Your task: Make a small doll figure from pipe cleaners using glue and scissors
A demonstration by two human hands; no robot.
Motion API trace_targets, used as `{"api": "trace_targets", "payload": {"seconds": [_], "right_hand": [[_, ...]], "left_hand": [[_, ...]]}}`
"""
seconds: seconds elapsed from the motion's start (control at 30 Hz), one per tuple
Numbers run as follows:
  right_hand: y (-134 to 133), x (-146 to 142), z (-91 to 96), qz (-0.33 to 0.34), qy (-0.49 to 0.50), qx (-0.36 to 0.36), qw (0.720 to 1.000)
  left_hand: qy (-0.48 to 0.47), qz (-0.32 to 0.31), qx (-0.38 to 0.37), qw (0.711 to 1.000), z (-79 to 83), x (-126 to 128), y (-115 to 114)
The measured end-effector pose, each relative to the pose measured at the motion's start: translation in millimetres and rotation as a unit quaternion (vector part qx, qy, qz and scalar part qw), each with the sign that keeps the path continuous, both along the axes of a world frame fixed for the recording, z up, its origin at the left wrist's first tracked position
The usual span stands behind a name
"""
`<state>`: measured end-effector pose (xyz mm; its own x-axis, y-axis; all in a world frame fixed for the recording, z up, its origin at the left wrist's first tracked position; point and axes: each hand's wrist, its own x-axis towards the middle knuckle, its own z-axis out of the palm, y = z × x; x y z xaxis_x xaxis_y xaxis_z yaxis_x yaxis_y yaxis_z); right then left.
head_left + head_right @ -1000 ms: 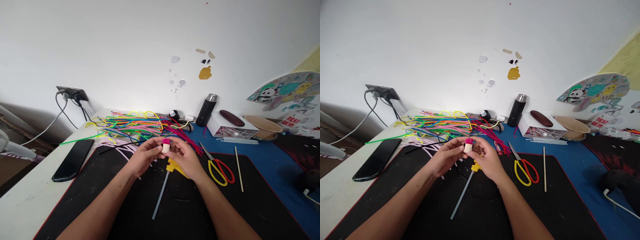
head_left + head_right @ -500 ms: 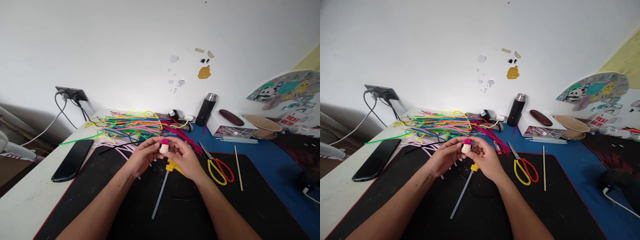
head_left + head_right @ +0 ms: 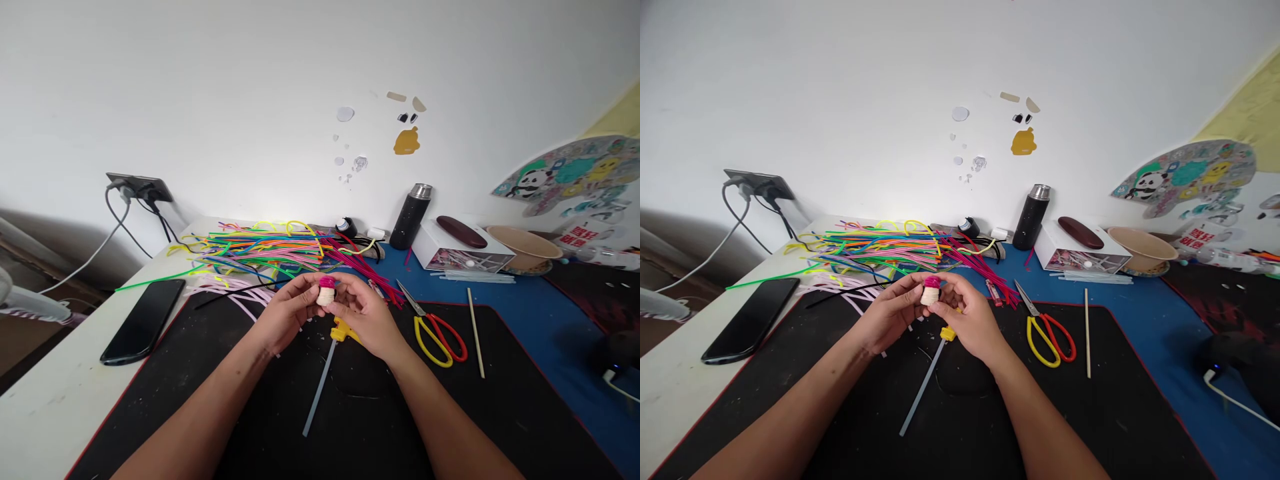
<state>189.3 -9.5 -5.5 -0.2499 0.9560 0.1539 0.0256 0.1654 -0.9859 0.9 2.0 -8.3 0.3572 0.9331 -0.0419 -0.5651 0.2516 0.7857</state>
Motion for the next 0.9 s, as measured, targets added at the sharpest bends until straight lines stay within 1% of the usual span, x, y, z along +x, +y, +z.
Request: {"api": "trace_targets", "payload": {"seconds": [0.17, 0.9], "right_hand": [[-0.4, -0.5, 0.6, 0.012, 0.012, -0.010, 1.000], [1.6, -0.3, -2.3, 0.006, 0.019, -0.007, 1.000]], "left_hand": [[-0.004, -0.003, 0.007, 1.000, 1.4, 1.4, -0.4], [0.001, 0.005, -0.011, 1.000, 0.5, 1.4, 0.3]]}}
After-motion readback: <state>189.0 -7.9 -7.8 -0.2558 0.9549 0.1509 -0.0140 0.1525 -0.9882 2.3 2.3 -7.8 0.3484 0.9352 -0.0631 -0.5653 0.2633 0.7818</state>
